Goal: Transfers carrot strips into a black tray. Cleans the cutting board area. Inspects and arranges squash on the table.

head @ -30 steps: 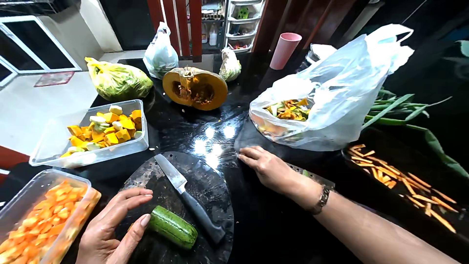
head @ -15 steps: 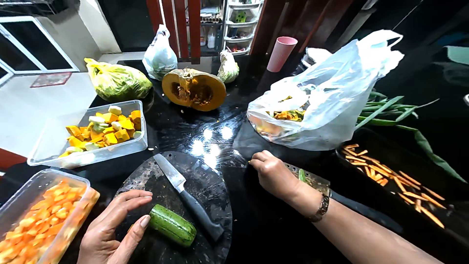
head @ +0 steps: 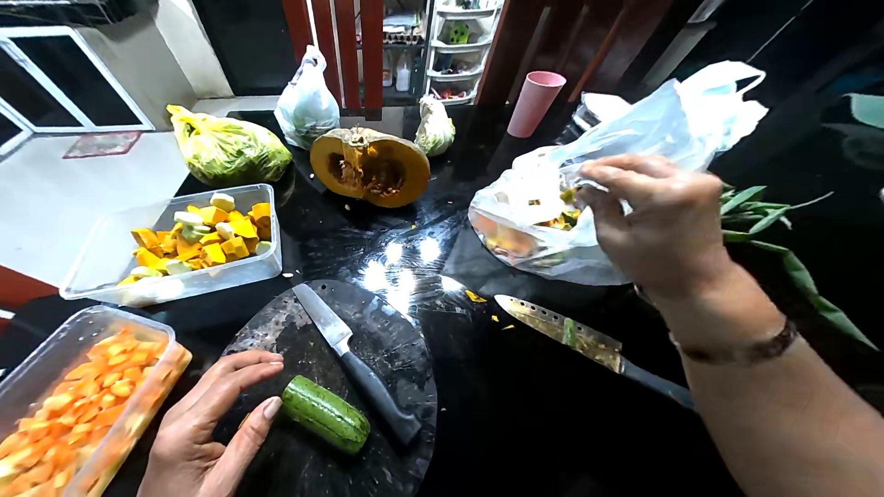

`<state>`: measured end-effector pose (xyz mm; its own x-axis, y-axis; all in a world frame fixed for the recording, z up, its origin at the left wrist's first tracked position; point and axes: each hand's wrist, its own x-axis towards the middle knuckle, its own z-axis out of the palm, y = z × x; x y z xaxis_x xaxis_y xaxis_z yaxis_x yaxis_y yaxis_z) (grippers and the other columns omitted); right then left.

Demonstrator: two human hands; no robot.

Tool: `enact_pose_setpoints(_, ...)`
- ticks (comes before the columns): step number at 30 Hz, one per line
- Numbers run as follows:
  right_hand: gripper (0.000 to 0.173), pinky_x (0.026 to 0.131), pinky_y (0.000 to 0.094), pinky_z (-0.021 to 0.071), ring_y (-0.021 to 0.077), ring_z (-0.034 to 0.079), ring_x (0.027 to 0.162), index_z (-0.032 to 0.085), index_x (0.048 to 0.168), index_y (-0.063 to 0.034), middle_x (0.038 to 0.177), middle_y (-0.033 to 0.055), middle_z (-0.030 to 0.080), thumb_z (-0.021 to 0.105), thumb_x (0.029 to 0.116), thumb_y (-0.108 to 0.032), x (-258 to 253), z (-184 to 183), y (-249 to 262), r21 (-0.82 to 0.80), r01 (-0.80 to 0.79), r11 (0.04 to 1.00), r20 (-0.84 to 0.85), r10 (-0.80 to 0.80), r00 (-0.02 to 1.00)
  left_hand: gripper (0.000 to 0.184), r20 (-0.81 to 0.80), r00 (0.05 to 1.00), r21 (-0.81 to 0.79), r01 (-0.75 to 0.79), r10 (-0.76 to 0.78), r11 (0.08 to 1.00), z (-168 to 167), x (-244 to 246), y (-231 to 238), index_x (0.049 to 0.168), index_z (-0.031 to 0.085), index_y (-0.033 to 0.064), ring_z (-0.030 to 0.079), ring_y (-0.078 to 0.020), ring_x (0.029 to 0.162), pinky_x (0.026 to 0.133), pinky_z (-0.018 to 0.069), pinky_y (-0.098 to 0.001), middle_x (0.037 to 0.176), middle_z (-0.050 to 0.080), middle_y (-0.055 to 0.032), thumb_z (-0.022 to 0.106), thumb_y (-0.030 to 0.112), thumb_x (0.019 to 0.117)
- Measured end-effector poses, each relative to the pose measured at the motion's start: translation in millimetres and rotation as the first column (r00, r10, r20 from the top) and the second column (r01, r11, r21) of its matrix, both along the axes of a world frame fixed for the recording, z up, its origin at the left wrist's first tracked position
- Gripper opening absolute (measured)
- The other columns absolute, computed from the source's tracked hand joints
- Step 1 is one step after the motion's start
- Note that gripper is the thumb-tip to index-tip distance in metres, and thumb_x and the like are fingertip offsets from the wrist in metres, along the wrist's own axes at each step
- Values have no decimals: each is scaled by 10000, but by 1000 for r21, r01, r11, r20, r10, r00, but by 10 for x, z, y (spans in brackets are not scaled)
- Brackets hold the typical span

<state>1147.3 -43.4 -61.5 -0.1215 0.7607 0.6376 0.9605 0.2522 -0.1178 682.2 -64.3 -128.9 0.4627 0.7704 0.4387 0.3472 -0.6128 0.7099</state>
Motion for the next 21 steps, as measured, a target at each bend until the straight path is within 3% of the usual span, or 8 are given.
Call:
enact_pose_setpoints(2, 177, 795, 488, 593, 338, 713, 879, 717, 971, 65, 974, 227, 712, 559, 953, -12, -269, -250, -89, -12, -207, 978, -43, 206, 978, 312, -62, 998, 19, 3, -2, 1000, -20, -11, 12, 1221, 694, 101, 587, -107, 1255, 1078, 482, -281, 1282, 665, -56, 610, 316, 1011)
enact_pose_setpoints(3, 158, 805, 474, 597, 308, 712, 886, 739, 961, 32, 965, 190, 717, 589, 932, -11, -366, -439, -94, -122, -293, 948, -94, 282, 955, 352, -119, 993, 38, 10, -5, 999, -16, -13, 23, 1227, 695, 93, 574, -120, 1267, 1089, 460, -293, 1291, 662, -76, 608, 354, 1007)
enact_pose_setpoints(6, 221, 924, 532, 559, 394, 680, 1074, 747, 1112, 18, 1164, 231, 697, 601, 945, 10, -526, -948, -53, -444, -319, 837, -115, 299, 947, 540, -375, 927, 95, 55, -16, 994, -35, -19, 34, 1309, 690, 159, 546, -254, 1323, 1101, 433, -461, 1376, 631, -105, 602, 558, 955)
enact_pose_setpoints(9, 260, 866, 557, 571, 447, 668, 1050, 744, 1070, 36, 1129, 249, 692, 568, 889, 96, -577, -1208, -99, -414, -282, 866, -51, 287, 957, 605, -495, 867, 86, 111, -54, 990, -93, 18, 1, 1369, 655, 185, 568, -338, 1316, 1056, 468, -583, 1369, 641, -87, 677, 521, 866)
enact_pose_setpoints(11, 231, 773, 548, 580, 441, 685, 936, 728, 936, 54, 998, 235, 704, 530, 839, 124, -606, -1295, -163, -295, -278, 914, -28, 282, 959, 510, -479, 877, 106, 97, -35, 990, -104, 43, -30, 1319, 674, 145, 615, -337, 1220, 1007, 512, -538, 1247, 675, -106, 727, 349, 854)
enact_pose_setpoints(14, 246, 719, 549, 576, 443, 692, 861, 724, 869, 60, 938, 240, 710, 507, 798, 150, -620, -1304, -222, -232, -271, 934, -3, 278, 960, 347, -423, 906, 142, 77, -9, 987, -112, 67, -52, 1197, 712, 104, 654, -299, 1095, 951, 547, -429, 1126, 687, -124, 703, 166, 856)
enact_pose_setpoints(18, 230, 689, 576, 567, 472, 686, 836, 706, 840, 79, 904, 260, 693, 526, 756, 196, -646, -1245, -250, -266, -222, 938, 22, 236, 971, 315, -391, 920, 126, 85, -29, 988, -99, 85, -58, 1205, 670, 24, 658, -296, 1121, 972, 554, -390, 1192, 657, -178, 668, 175, 929)
enact_pose_setpoints(21, 199, 654, 588, 559, 494, 676, 808, 676, 816, 96, 876, 282, 668, 559, 715, 221, -665, -1227, -226, -288, -192, 938, 60, 218, 974, 319, -309, 950, 164, -2, 53, 986, -41, 50, -54, 1208, 660, -10, 674, -236, 1068, 950, 557, -333, 1152, 671, -170, 642, 164, 942)
